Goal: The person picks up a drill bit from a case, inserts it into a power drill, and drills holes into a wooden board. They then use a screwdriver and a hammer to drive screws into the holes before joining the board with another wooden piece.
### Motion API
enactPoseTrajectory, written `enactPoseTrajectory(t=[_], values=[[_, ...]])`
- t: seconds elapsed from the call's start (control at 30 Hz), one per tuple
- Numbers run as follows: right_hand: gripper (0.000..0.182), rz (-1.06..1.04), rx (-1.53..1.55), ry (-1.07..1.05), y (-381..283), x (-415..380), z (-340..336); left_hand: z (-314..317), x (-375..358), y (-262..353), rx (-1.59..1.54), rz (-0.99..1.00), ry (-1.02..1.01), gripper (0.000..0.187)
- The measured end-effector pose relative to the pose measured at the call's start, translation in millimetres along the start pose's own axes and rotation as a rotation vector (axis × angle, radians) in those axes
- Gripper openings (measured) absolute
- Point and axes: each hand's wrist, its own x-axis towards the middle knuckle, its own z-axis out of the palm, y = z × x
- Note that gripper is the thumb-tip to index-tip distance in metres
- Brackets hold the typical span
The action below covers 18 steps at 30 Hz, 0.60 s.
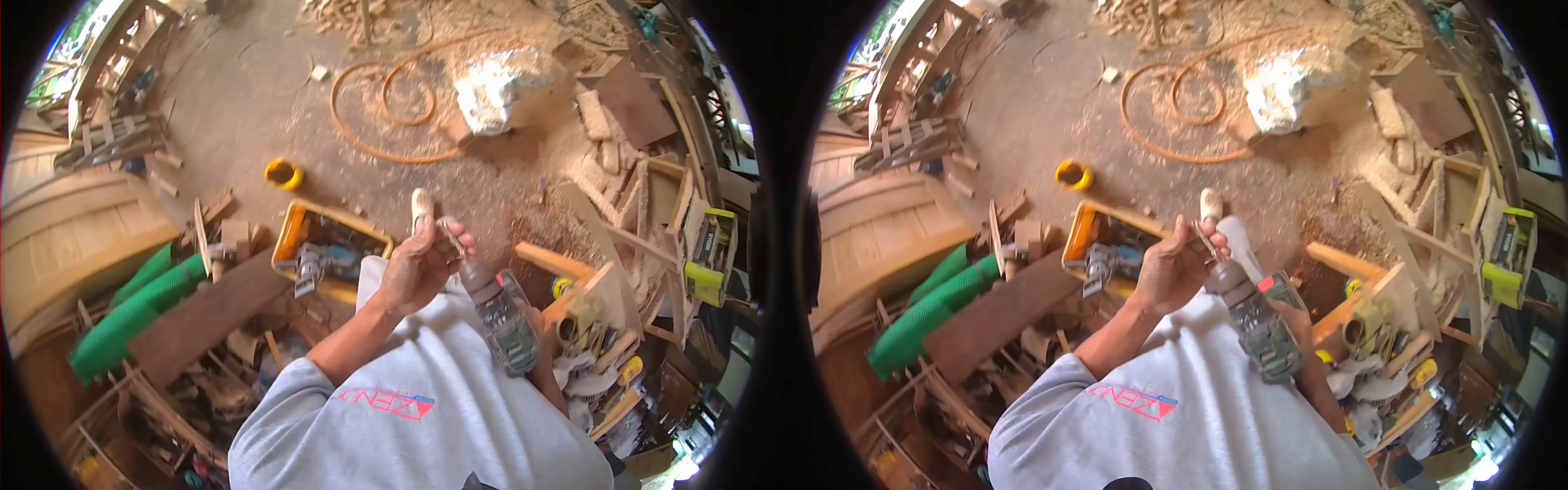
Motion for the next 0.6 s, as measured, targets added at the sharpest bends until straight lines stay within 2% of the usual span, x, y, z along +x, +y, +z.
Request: enactPoseTrajectory(t=[0.1, 0.13, 0.23, 0.27, 0.3, 0.37, 0.43, 0.53, 0.6], values=[[0.051, 0.014, 0.080, -0.041, -24.0, 44.3, -25.3, 29.7, 36.9, 27.5, 0.012, 0.003, -0.032, 0.040], [0.051, -0.105, -0.077, -0.045, -24.4, 57.4, -32.4, 32.6, 43.7, 32.0, -0.016, -0.010, -0.006, 0.037], [0.045, -0.302, -0.208, -0.073, -46.6, 120.7, -29.6, 41.8, 64.8, 66.1, -0.077, 0.073, 0.094, 0.029], [0.044, -0.357, -0.223, -0.082, -54.9, 141.4, -24.0, 33.2, 72.2, 80.3, -0.044, 0.044, 0.038, 0.033], [0.042, -0.411, -0.235, -0.091, -62.3, 162.1, -17.6, 29.7, 78.0, 91.9, -0.020, 0.076, 0.099, 0.037], [0.038, -0.516, -0.250, -0.124, -76.2, 204.1, -4.7, 35.0, 78.9, 120.4, -0.037, 0.168, 0.123, 0.041], [0.034, -0.625, -0.247, -0.170, -86.4, 238.0, 5.5, 10.7, 84.6, 130.2, 0.156, 0.336, 0.151, 0.045], [0.029, -0.757, -0.242, -0.247, -104.8, 300.9, 22.2, -8.9, 106.6, 173.3, 0.113, 0.487, 0.107, 0.047], [0.025, -0.835, -0.238, -0.290, -117.6, 344.5, 42.8, 13.5, 110.5, 213.9, 0.043, 0.457, 0.066, 0.049]])
